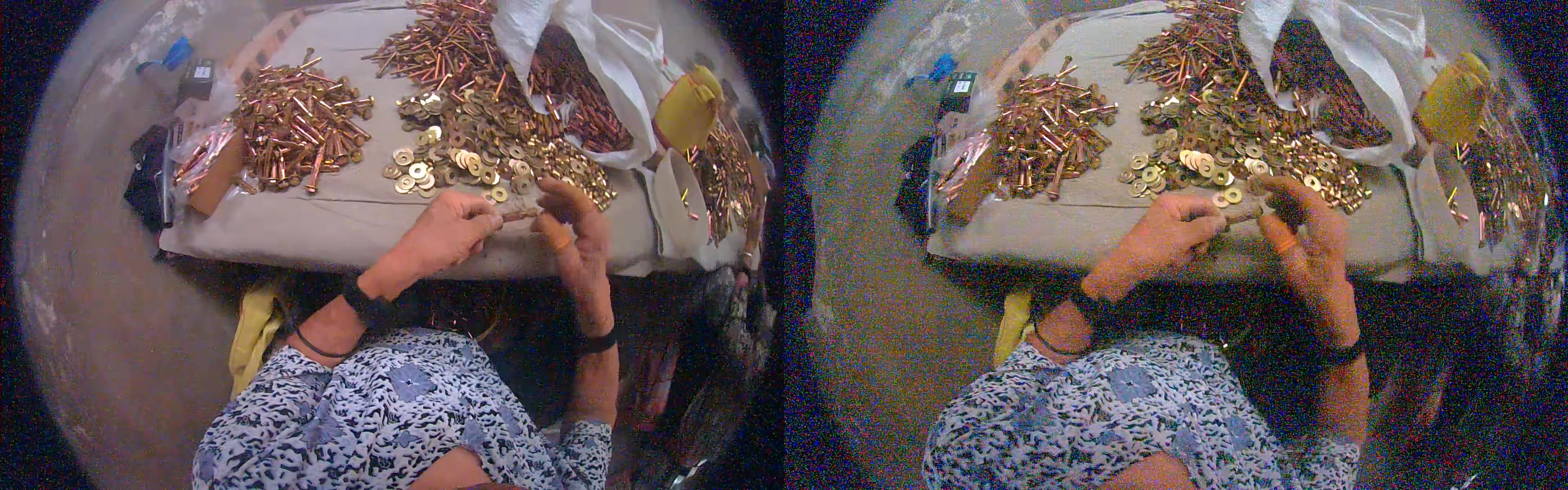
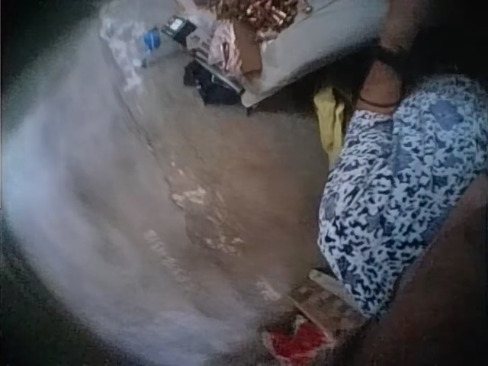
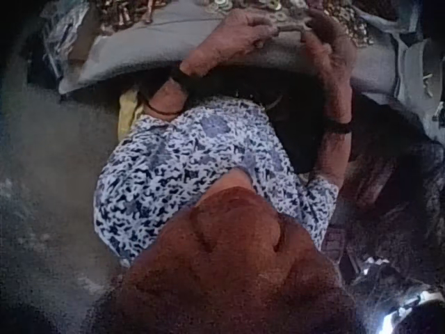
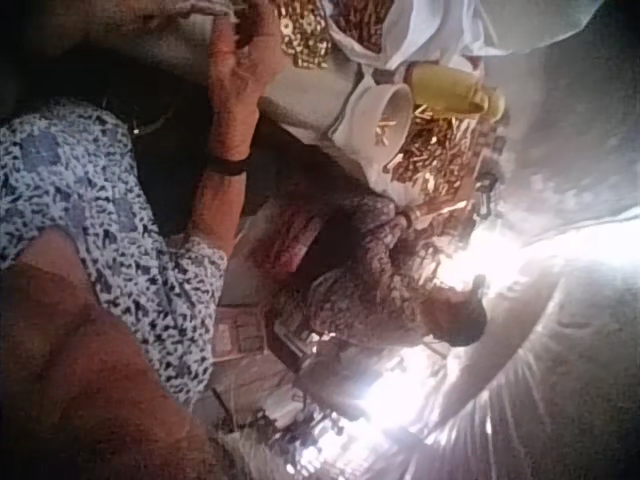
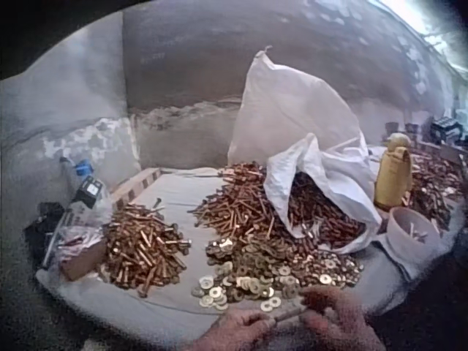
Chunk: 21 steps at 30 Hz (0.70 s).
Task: The recorder is placing washers onto metal bolts at a workbench.
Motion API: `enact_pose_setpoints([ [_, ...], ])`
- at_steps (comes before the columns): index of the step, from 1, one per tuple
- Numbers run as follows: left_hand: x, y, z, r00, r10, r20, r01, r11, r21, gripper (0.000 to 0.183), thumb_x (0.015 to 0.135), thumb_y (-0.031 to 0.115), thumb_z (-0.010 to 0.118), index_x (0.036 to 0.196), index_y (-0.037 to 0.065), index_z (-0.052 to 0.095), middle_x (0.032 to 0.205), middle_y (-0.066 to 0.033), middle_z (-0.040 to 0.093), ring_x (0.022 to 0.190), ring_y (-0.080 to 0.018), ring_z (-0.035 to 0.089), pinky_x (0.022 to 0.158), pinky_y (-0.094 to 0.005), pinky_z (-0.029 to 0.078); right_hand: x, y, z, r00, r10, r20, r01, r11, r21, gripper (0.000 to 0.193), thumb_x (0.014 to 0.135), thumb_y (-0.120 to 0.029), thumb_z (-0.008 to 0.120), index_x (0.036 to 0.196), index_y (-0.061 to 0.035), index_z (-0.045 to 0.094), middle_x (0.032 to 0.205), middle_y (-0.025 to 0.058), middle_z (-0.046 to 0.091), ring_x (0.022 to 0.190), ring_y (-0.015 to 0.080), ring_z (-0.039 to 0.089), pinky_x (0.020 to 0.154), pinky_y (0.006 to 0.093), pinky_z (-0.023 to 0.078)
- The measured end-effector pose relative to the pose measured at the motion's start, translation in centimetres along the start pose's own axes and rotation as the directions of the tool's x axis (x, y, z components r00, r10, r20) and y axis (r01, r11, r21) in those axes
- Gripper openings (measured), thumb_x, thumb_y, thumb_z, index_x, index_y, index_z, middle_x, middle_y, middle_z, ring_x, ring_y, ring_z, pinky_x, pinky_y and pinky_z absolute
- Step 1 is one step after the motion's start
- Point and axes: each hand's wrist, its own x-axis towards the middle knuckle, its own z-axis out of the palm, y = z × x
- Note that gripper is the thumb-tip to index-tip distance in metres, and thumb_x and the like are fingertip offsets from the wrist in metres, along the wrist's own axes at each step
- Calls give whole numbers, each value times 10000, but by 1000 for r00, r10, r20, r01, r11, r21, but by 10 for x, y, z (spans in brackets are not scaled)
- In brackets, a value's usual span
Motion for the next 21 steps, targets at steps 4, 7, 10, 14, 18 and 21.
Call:
enact_pose_setpoints([
  [4,-1,0,0,1000,-4,27,5,1000,-18,187,821,190,536,729,36,588,511,8,494,385,-54,411,354,-221,319,2,-1,-6,974,8,228,39,978,-203,120,793,-126,571,800,-7,574,725,103,589,624,212,561,570,310,437],
  [7,-4,11,-2,996,-74,50,76,997,-24,210,819,225,547,745,35,596,546,18,499,435,-63,429,390,-231,338,7,-1,-9,920,364,145,-296,888,-353,112,785,-112,581,813,-4,576,730,105,591,639,229,566,593,308,443],
  [10,-1,15,-7,993,-101,54,102,995,-16,223,824,239,550,754,34,599,563,22,503,458,-64,435,406,-234,344,9,2,-9,955,272,115,-228,927,-296,113,790,-118,576,792,-5,578,704,108,586,633,232,563,589,310,441],
  [14,0,10,-7,994,-97,54,100,994,-51,204,821,205,533,756,21,592,533,6,505,402,-61,426,366,-228,334,6,-1,5,991,-64,115,87,974,-207,135,801,-135,553,752,-12,580,664,105,574,621,221,560,558,319,429],
  [18,-2,20,-9,976,-181,121,193,976,-97,204,828,201,524,768,20,597,538,5,505,387,-58,417,353,-221,323,4,1,-17,883,439,166,-383,878,-287,140,813,-148,545,747,-25,532,683,19,501,618,98,479,553,253,393],
  [21,-1,22,-11,960,-225,168,246,962,-116,191,847,239,535,819,60,595,561,39,487,441,-46,417,401,-216,343,9,-3,-4,998,70,-2,-70,981,-182,214,828,-168,529,658,-42,493,594,-16,443,551,77,420,486,241,337],
])
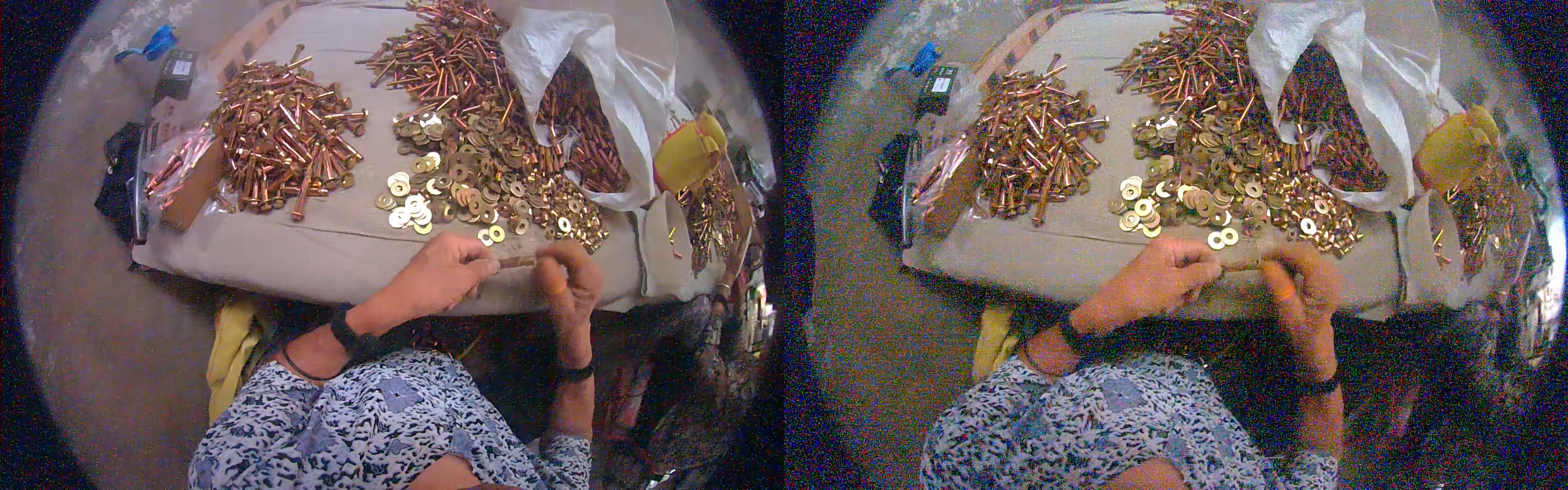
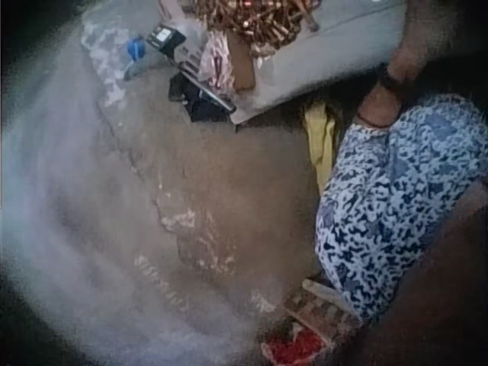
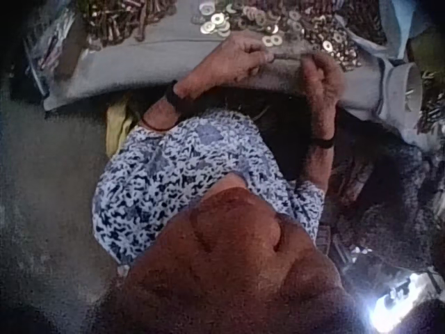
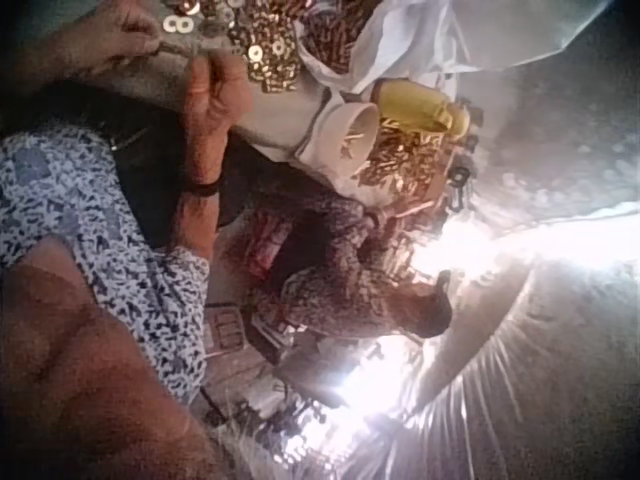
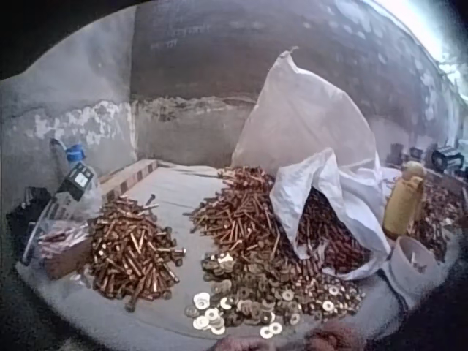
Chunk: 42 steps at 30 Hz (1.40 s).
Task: The recorder is placing washers onto metal bolts at a workbench.
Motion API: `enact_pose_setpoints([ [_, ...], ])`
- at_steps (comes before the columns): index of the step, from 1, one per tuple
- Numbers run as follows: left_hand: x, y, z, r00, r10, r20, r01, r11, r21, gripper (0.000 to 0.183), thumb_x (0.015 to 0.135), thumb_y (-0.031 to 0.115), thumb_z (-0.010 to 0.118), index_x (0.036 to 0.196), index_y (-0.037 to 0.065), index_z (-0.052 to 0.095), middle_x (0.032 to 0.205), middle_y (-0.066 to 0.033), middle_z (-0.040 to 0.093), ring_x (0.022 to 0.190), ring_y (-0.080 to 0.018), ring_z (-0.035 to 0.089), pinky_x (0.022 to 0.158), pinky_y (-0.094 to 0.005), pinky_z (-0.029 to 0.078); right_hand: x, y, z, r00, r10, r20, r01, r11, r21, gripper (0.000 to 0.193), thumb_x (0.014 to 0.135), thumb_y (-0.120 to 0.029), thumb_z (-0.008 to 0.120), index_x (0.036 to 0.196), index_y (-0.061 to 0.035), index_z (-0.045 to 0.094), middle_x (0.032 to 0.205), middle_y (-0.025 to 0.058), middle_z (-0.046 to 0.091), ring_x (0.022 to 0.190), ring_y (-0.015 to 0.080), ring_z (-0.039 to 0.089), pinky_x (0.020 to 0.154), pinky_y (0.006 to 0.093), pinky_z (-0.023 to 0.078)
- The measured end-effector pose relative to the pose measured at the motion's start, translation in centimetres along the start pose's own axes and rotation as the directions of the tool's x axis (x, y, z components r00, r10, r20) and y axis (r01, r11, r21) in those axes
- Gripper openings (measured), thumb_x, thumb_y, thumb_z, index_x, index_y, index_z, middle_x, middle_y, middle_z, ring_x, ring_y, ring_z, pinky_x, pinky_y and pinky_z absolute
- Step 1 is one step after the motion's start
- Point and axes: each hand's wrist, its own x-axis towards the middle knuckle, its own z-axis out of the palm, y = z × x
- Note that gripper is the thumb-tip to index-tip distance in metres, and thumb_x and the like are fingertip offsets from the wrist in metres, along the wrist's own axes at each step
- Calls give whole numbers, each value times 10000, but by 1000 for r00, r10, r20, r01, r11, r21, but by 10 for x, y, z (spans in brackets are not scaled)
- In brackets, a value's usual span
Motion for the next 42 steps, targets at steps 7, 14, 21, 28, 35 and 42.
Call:
enact_pose_setpoints([
  [7,-3,2,1,1000,-21,-6,21,1000,-23,199,834,211,523,779,36,601,532,9,498,414,-53,432,375,-220,344,-5,-1,-15,948,228,222,-217,973,-75,105,807,-128,546,778,-27,542,663,12,498,581,103,473,520,231,383],
  [14,-5,6,-4,993,-83,88,86,996,-34,200,844,262,538,832,71,598,569,35,495,453,-47,430,405,-212,349,5,-3,-4,966,-172,193,196,974,-116,272,843,-186,522,607,-62,474,578,-47,430,541,73,401,459,261,309],
  [21,-20,41,-45,962,16,-272,30,986,164,179,821,208,553,811,35,597,590,11,528,485,-52,449,414,-226,364,4,-11,-11,920,358,159,-344,933,-105,262,838,-183,529,624,-37,493,566,-38,435,544,73,403,477,256,321],
  [28,-31,112,-245,284,707,-648,146,636,757,419,780,320,616,1088,44,554,690,-45,582,473,-121,481,420,-235,385,14,-15,1,917,83,390,43,952,-303,184,801,-184,549,685,-47,592,618,144,559,587,318,545,524,403,410],
  [35,71,147,-241,763,491,-420,268,352,897,494,706,364,627,1038,3,568,1002,-226,581,886,-296,580,767,-359,450,14,-2,1,922,-29,385,170,926,-338,174,784,-209,572,682,-68,579,611,128,544,581,318,536,522,419,410],
  [42,177,117,-251,935,200,-294,254,203,946,716,576,340,718,1140,-30,480,1035,-218,576,951,-312,560,802,-366,445,21,-5,-5,881,-13,472,201,915,-350,71,715,-119,631,743,-62,600,601,96,523,549,285,526,488,371,404],
])
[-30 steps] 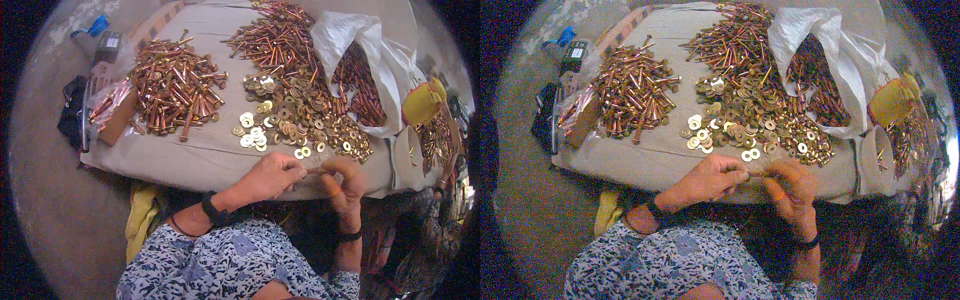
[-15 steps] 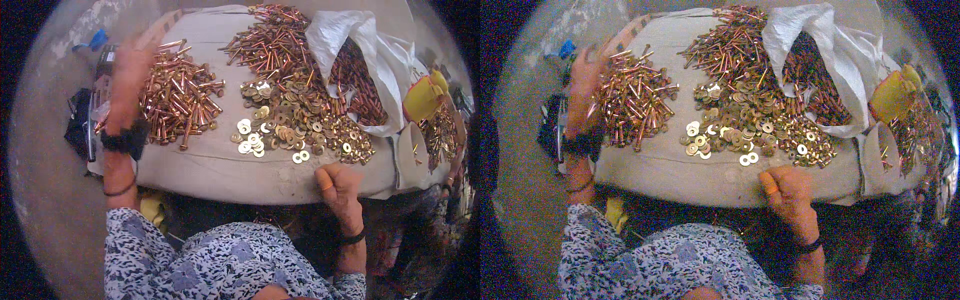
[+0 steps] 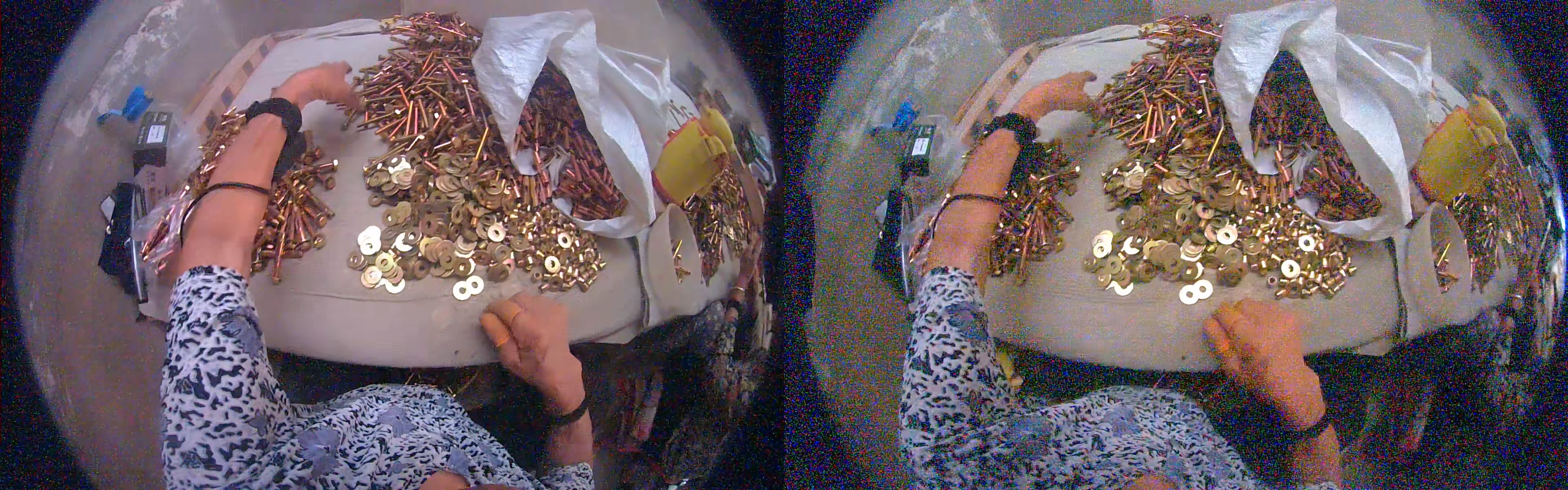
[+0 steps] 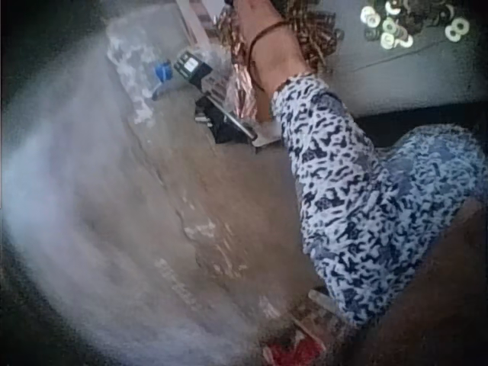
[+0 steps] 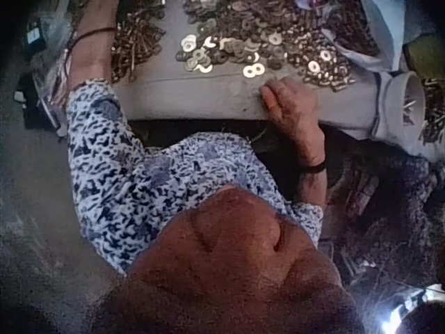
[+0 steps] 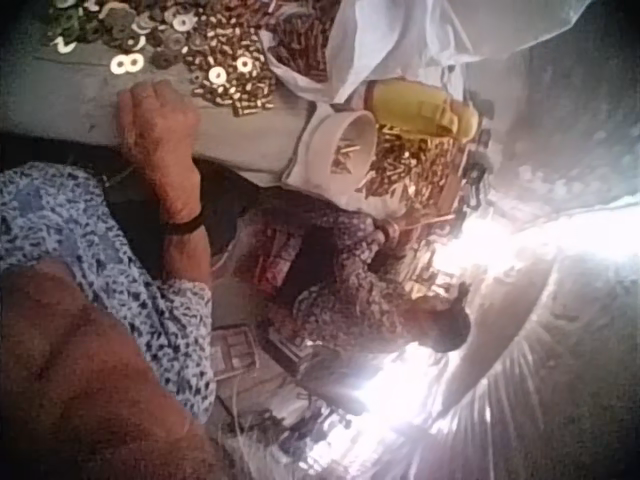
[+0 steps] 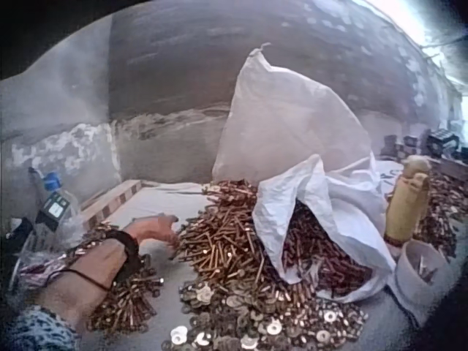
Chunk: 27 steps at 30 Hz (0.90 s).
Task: The recorder is placing washers onto metal bolts at a workbench.
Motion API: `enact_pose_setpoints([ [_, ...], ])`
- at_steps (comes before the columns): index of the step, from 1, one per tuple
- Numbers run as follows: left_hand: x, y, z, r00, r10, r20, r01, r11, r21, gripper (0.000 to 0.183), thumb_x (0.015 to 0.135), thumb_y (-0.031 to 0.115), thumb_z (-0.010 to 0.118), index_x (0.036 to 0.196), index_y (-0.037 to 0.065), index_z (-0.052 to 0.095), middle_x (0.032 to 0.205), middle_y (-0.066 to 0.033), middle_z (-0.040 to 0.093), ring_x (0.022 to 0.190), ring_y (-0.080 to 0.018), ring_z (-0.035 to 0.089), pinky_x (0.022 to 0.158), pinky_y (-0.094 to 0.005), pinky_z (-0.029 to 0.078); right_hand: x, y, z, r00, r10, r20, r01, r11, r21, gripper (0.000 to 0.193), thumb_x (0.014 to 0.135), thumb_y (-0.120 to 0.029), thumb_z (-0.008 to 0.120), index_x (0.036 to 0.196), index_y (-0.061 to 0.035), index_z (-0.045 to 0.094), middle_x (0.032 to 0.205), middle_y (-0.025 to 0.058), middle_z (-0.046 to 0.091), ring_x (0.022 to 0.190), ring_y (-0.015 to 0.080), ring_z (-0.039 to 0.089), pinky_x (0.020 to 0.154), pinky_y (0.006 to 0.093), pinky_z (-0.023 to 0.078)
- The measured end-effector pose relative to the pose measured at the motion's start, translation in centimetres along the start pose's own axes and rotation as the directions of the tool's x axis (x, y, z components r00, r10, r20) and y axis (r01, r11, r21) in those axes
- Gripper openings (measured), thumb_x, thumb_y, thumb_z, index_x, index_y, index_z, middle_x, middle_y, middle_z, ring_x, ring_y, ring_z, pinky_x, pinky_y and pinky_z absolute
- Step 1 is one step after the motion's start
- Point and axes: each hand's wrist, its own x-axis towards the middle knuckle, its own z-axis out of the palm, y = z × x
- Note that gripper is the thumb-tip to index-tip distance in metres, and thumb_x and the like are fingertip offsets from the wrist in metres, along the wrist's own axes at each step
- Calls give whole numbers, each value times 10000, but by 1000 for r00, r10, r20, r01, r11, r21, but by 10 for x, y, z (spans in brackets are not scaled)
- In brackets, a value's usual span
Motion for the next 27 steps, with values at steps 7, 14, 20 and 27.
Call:
enact_pose_setpoints([
  [7,13,-12,29,955,76,287,37,929,-369,777,599,355,737,1221,14,420,1156,-118,528,1054,-214,475,909,-330,359,0,7,4,1000,-21,10,21,999,37,107,725,-170,622,716,-90,552,580,80,486,532,279,513,465,389,395],
  [14,24,-22,34,956,112,271,24,892,-452,675,617,308,723,1157,-8,466,1124,-130,535,1038,-211,477,921,-310,336,2,4,0,998,-59,-3,59,995,84,137,692,-110,657,797,-73,578,604,77,497,525,271,501,472,371,380],
  [20,26,-23,54,995,-21,-98,-23,902,-432,602,611,285,695,1054,-73,500,982,-186,584,952,-248,535,849,-325,397,2,6,4,998,-65,-25,67,993,99,148,685,-96,663,801,-70,574,603,75,493,524,268,498,471,370,377],
  [27,29,3,51,997,-15,-75,9,997,-75,637,629,416,653,1066,-27,517,956,-233,595,888,-347,576,784,-379,440,2,7,6,1000,-20,17,19,997,70,133,701,-189,640,761,-112,551,603,61,465,542,258,515,481,374,404],
])
